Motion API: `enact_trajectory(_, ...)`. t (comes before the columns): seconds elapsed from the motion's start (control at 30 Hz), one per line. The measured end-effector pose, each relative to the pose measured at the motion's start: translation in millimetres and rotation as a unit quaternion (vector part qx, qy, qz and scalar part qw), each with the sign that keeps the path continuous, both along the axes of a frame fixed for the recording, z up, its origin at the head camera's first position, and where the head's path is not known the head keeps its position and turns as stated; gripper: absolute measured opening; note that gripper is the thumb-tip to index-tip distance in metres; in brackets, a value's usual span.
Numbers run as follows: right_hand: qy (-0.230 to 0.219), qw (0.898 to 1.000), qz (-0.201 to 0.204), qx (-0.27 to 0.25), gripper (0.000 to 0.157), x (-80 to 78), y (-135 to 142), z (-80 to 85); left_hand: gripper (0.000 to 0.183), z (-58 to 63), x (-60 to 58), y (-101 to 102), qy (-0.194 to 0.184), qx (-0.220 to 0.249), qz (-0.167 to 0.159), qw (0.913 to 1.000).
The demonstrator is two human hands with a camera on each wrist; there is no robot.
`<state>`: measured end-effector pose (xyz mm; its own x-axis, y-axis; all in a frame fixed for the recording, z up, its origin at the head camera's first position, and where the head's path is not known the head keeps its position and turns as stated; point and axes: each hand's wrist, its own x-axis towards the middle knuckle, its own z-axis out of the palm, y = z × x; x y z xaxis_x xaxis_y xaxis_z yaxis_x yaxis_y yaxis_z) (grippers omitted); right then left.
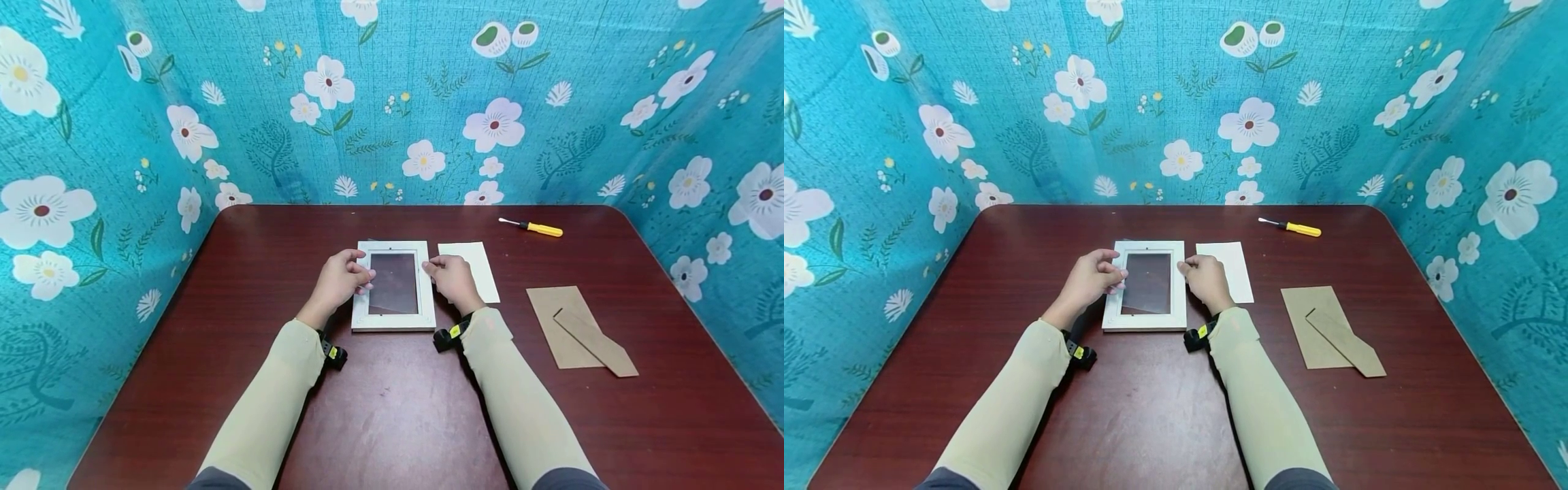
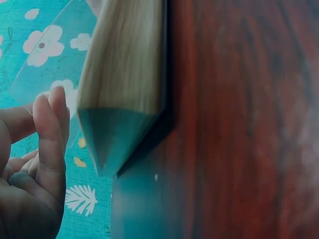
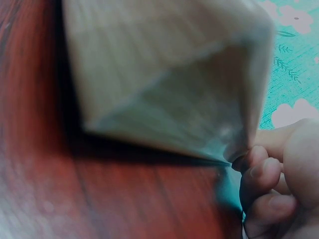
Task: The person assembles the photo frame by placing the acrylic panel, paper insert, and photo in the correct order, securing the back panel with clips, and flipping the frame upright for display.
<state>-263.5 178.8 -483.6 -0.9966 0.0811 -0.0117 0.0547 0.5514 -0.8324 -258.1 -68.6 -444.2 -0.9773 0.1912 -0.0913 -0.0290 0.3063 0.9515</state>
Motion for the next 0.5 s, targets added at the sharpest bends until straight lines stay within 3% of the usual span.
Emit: enact_trajectory(0.5,0.008,1.000,0.004,0.001,0.024,-3.6,1.6,-5.0,0.053,-1.9,0.2,1.9,-0.014,0.000,-0.013,0.9998)
